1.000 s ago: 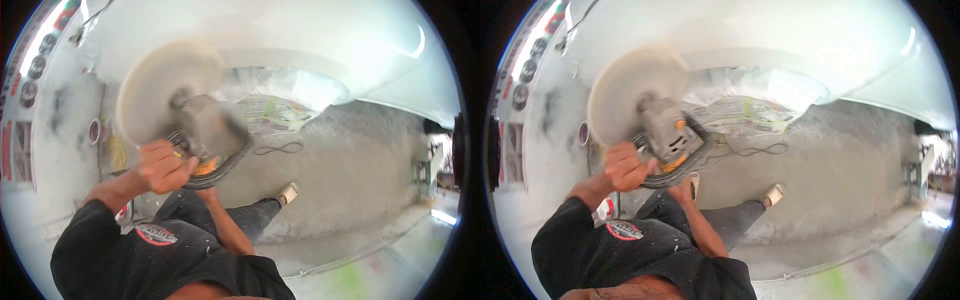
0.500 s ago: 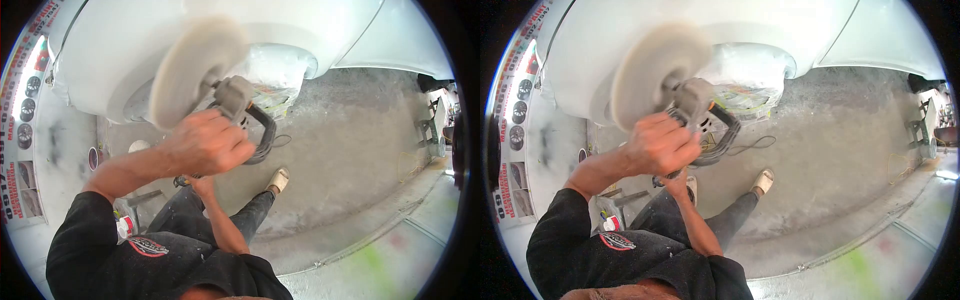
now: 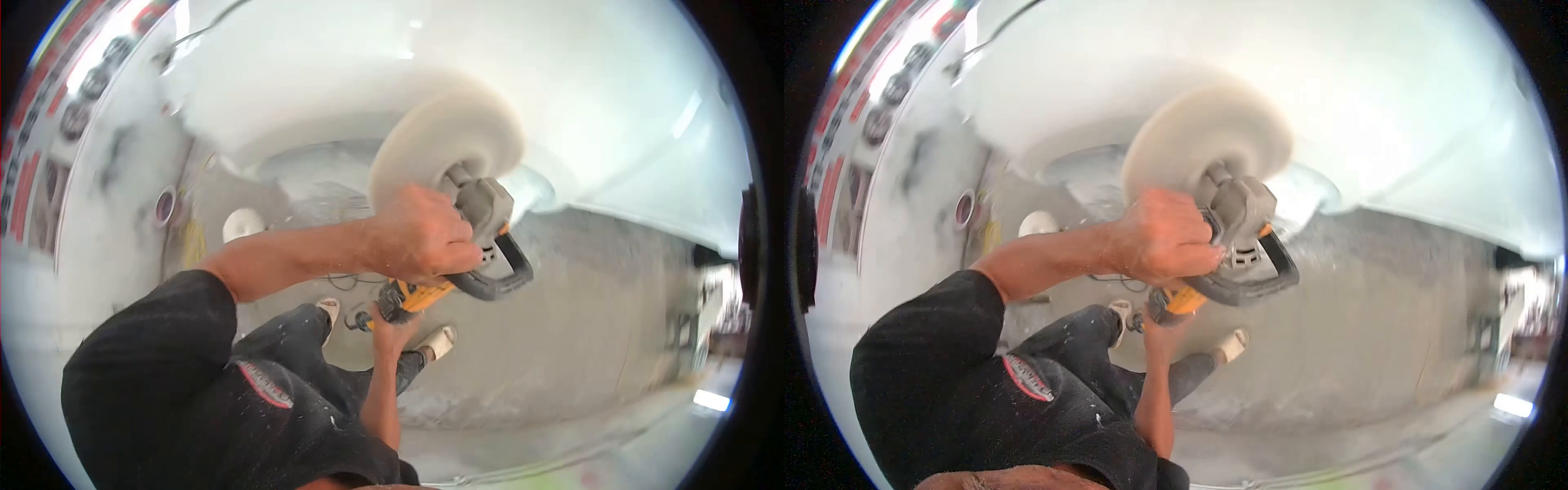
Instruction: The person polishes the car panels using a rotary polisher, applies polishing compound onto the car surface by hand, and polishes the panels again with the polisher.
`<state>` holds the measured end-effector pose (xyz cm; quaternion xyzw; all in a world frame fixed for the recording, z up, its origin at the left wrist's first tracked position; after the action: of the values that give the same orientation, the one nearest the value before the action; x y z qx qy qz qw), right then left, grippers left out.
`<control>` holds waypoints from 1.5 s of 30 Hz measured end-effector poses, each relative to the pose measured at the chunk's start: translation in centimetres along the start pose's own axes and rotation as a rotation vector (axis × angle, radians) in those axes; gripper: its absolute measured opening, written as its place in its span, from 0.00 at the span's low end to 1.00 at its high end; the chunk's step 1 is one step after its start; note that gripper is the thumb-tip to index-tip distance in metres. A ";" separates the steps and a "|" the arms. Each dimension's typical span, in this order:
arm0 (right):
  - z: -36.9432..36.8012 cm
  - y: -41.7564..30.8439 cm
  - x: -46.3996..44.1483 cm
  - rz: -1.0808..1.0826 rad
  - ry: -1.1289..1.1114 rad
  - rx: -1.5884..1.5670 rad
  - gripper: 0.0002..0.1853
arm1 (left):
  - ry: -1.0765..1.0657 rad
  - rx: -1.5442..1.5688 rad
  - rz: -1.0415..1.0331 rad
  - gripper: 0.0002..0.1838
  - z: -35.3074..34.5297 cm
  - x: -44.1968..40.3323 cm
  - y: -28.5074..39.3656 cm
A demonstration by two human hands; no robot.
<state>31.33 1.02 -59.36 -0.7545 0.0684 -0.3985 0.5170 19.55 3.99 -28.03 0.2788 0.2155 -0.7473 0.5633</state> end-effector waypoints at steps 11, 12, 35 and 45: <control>-14.1 -6.5 9.0 0.136 -0.206 0.395 0.46 | 0.360 -0.195 0.361 0.13 25.0 18.5 0.9; -15.0 -6.5 9.1 0.120 -0.235 0.439 0.48 | 0.396 -0.217 0.393 0.14 26.1 19.7 1.0; 9.6 -23.8 -0.3 0.257 0.294 0.292 0.35 | 0.527 0.080 0.158 0.11 5.8 -10.1 -12.1; 5.2 -31.3 4.7 0.301 0.103 0.500 0.40 | 0.714 -0.079 0.279 0.11 16.0 -5.9 -9.6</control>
<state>28.34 16.70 -31.47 -0.5640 0.1052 -0.3595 0.7359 8.72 0.67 -12.07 0.5262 0.3868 -0.5104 0.5594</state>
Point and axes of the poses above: each hand's wrist, its own x-axis away from the middle knuckle, its own z-axis out of the back of the hand, y = z × x, the point moved 10 cm from there along -x, towards the middle knuckle, and after that the axes turned 13 degrees about -z, right-handed, at the moved point
